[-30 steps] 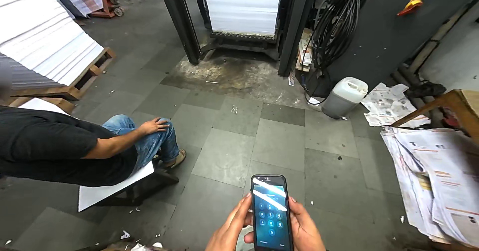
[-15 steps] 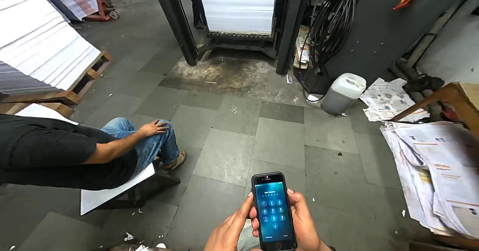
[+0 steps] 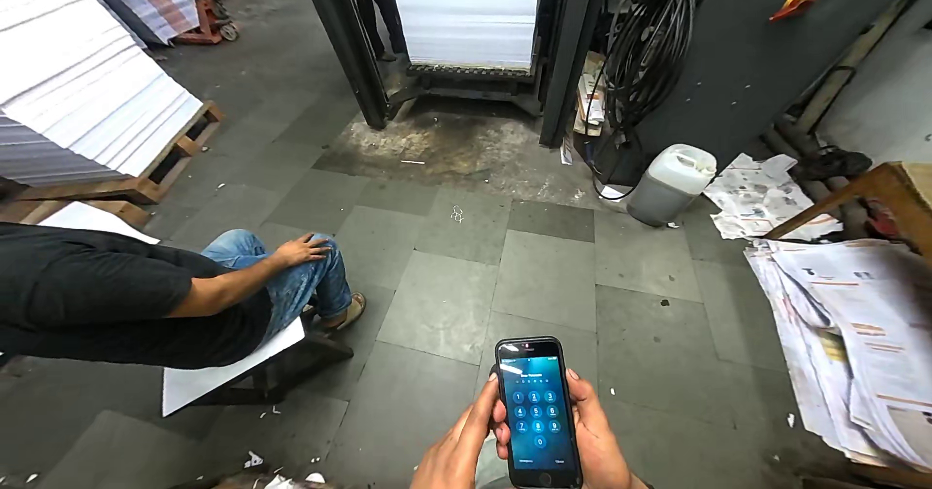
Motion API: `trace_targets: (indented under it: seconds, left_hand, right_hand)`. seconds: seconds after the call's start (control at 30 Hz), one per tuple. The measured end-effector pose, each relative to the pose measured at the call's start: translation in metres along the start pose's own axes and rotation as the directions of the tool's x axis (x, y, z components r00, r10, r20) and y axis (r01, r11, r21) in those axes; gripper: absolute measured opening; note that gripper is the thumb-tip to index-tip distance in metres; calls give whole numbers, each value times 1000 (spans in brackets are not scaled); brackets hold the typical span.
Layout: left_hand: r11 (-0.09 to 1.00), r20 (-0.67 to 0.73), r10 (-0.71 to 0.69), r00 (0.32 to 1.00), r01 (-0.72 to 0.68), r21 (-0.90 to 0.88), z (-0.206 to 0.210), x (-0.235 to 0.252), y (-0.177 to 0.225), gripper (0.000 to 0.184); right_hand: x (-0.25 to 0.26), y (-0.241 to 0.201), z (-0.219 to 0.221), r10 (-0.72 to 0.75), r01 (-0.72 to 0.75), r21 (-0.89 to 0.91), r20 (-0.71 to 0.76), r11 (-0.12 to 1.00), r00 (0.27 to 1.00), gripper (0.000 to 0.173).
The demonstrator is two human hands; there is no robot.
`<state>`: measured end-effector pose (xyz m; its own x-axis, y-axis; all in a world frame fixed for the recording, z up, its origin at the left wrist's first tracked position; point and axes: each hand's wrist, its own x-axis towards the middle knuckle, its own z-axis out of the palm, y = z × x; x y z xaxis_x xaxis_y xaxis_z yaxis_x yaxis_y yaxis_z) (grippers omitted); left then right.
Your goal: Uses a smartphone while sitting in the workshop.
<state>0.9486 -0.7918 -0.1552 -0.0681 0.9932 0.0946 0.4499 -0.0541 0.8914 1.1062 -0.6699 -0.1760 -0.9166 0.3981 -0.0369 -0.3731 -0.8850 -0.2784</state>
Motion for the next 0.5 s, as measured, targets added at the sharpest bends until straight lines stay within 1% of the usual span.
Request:
trace_targets:
  seconds: [0.1, 0.23, 0.37, 0.5]
  left_hand:
    - [1000, -11, -8, 1000, 8, 11, 0, 1, 2, 108]
    - [999, -1, -9, 1000, 9, 52, -2, 1, 2, 108]
    - [998, 2, 4, 1000, -4, 63, -1, 1, 2, 108]
    - [997, -12, 11, 1000, -10, 74, 1, 1, 2, 107]
  right_hand:
    - [0, -1, -1, 25, -25, 39, 15, 999, 1000, 67]
    - [0, -2, 0, 1, -2, 38, 25, 999, 1000, 65]
    - [-1, -2, 2, 8, -9, 47, 5, 999, 1000, 66]
    - [-1, -1, 5, 1, -1, -6, -52, 1000, 999, 67]
